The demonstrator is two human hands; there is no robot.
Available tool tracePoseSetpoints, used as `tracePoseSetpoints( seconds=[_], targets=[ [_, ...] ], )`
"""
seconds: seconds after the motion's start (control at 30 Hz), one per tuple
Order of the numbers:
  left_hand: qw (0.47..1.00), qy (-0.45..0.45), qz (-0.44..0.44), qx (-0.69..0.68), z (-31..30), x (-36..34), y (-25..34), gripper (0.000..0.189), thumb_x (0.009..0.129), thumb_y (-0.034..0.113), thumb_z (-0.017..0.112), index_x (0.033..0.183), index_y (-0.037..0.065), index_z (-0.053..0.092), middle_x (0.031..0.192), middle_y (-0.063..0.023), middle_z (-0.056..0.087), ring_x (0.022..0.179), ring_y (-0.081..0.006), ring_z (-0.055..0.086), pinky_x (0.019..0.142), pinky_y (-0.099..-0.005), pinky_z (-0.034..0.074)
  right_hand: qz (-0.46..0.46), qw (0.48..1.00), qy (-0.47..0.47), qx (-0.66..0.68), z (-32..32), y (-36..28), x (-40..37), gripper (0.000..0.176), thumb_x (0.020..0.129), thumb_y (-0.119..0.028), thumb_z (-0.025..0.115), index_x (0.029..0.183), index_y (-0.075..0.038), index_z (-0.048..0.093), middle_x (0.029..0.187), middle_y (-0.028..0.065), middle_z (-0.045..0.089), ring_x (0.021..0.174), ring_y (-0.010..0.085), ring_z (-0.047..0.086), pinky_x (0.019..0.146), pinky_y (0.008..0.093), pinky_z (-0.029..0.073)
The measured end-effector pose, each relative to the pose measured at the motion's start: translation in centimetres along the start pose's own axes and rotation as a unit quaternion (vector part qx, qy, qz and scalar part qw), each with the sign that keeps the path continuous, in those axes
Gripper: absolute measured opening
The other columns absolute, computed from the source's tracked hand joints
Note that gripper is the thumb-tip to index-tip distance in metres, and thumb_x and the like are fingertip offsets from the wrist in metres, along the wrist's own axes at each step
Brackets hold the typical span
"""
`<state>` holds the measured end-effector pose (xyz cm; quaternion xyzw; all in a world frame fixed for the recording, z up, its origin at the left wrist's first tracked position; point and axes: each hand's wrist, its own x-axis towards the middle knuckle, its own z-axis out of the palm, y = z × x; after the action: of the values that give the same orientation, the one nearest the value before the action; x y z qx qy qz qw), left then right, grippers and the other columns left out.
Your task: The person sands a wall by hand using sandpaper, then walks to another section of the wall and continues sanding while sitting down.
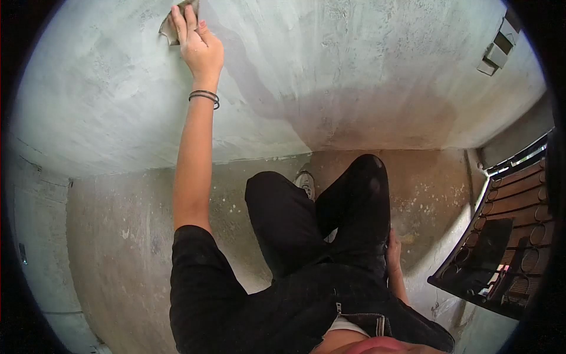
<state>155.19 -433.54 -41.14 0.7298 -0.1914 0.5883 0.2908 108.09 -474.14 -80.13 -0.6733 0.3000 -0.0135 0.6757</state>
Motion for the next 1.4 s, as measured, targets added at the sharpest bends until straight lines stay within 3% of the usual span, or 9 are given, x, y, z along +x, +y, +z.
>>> tracePoseSetpoints(
  seconds=[0.27, 0.57, 0.67, 0.9, 0.97, 1.0, 1.07, 1.17, 1.4],
  targets=[
    [0.997, -0.002, 0.069, 0.040, 2.4, -3.3, -2.6, 0.048, 0.105, 0.020, 0.042, 0.151, 0.004, 0.041, 0.163, -0.0188, 0.025, 0.151, -0.0423, 0.019, 0.123, -0.0495, 0.020, 0.059, 0.988, -0.133, 0.053, -2.7, 0.6, -0.5, 0.037, 0.101, -0.017, 0.058, 0.130, 0.005, 0.059, 0.116, 0.0081, 0.067, 0.103, 0.0172, 0.063, 0.092, 0.0307, 0.048],
    [0.998, -0.018, 0.051, 0.026, 1.7, -3.3, -2.2, 0.046, 0.106, 0.020, 0.042, 0.148, 0.005, 0.046, 0.163, -0.0169, 0.027, 0.151, -0.0420, 0.020, 0.122, -0.0497, 0.022, -0.037, 0.992, -0.119, 0.019, -2.7, 3.3, 1.2, 0.030, 0.094, -0.006, 0.065, 0.122, 0.005, 0.060, 0.114, 0.0088, 0.069, 0.103, 0.0176, 0.064, 0.093, 0.0336, 0.049],
    [0.998, -0.021, 0.048, 0.017, 1.5, -3.3, -2.0, 0.045, 0.106, 0.020, 0.042, 0.149, 0.005, 0.046, 0.163, -0.0167, 0.027, 0.150, -0.0420, 0.021, 0.122, -0.0495, 0.022, 0.033, 0.991, -0.112, 0.069, -2.6, 1.7, 1.2, 0.026, 0.089, 0.003, 0.062, 0.115, 0.002, 0.062, 0.115, 0.0082, 0.069, 0.103, 0.0161, 0.065, 0.089, 0.0311, 0.051],
    [0.998, -0.043, 0.044, 0.008, 0.6, -2.6, -1.6, 0.045, 0.105, 0.018, 0.042, 0.149, 0.004, 0.045, 0.163, -0.0170, 0.027, 0.151, -0.0417, 0.021, 0.122, -0.0489, 0.023, 0.040, 0.986, -0.149, -0.059, -4.6, 2.3, 2.5, 0.028, 0.091, -0.002, 0.065, 0.119, 0.001, 0.065, 0.108, 0.0081, 0.071, 0.097, 0.0158, 0.067, 0.084, 0.0303, 0.053],
    [0.998, -0.041, 0.054, 0.004, 0.6, -2.0, -1.8, 0.045, 0.106, 0.017, 0.042, 0.149, 0.004, 0.045, 0.163, -0.0171, 0.027, 0.151, -0.0414, 0.021, 0.121, -0.0488, 0.024, 0.077, 0.963, -0.086, 0.245, -2.5, -3.0, 0.5, 0.027, 0.095, -0.014, 0.069, 0.117, 0.001, 0.067, 0.105, 0.0057, 0.071, 0.095, 0.0142, 0.066, 0.083, 0.0308, 0.053],
    [0.998, -0.038, 0.056, 0.005, 0.5, -1.7, -1.8, 0.045, 0.106, 0.017, 0.042, 0.149, 0.004, 0.045, 0.163, -0.0171, 0.027, 0.151, -0.0414, 0.021, 0.121, -0.0488, 0.024, 0.075, 0.963, -0.088, 0.245, -2.8, -2.2, 1.3, 0.027, 0.095, -0.014, 0.069, 0.117, 0.001, 0.067, 0.105, 0.0057, 0.071, 0.095, 0.0142, 0.066, 0.083, 0.0308, 0.053],
    [0.998, -0.025, 0.055, 0.009, 0.8, -0.8, -1.6, 0.046, 0.106, 0.018, 0.042, 0.149, 0.004, 0.044, 0.163, -0.0171, 0.027, 0.151, -0.0414, 0.020, 0.121, -0.0485, 0.024, 0.045, 0.992, -0.104, 0.049, -3.5, -0.7, 2.9, 0.032, 0.096, -0.024, 0.070, 0.118, 0.000, 0.068, 0.110, 0.0050, 0.070, 0.098, 0.0145, 0.066, 0.085, 0.0330, 0.053],
    [0.999, -0.015, 0.039, 0.003, 1.1, 0.0, -0.8, 0.046, 0.107, 0.020, 0.041, 0.150, 0.005, 0.043, 0.163, -0.0168, 0.027, 0.151, -0.0414, 0.019, 0.121, -0.0484, 0.023, 0.112, 0.980, -0.134, 0.096, -3.3, -2.4, 3.0, 0.036, 0.094, -0.027, 0.073, 0.114, 0.002, 0.070, 0.106, 0.0076, 0.070, 0.094, 0.0182, 0.066, 0.087, 0.0349, 0.054],
    [0.999, -0.006, 0.036, 0.010, 1.5, -0.1, -0.7, 0.048, 0.107, 0.024, 0.039, 0.151, 0.006, 0.042, 0.163, -0.0167, 0.026, 0.151, -0.0410, 0.018, 0.122, -0.0484, 0.022, 0.031, 0.978, -0.204, 0.027, -3.6, -2.6, 3.0, 0.033, 0.098, -0.024, 0.067, 0.119, 0.002, 0.067, 0.111, 0.0060, 0.070, 0.100, 0.0152, 0.065, 0.089, 0.0339, 0.054]
  ],
)
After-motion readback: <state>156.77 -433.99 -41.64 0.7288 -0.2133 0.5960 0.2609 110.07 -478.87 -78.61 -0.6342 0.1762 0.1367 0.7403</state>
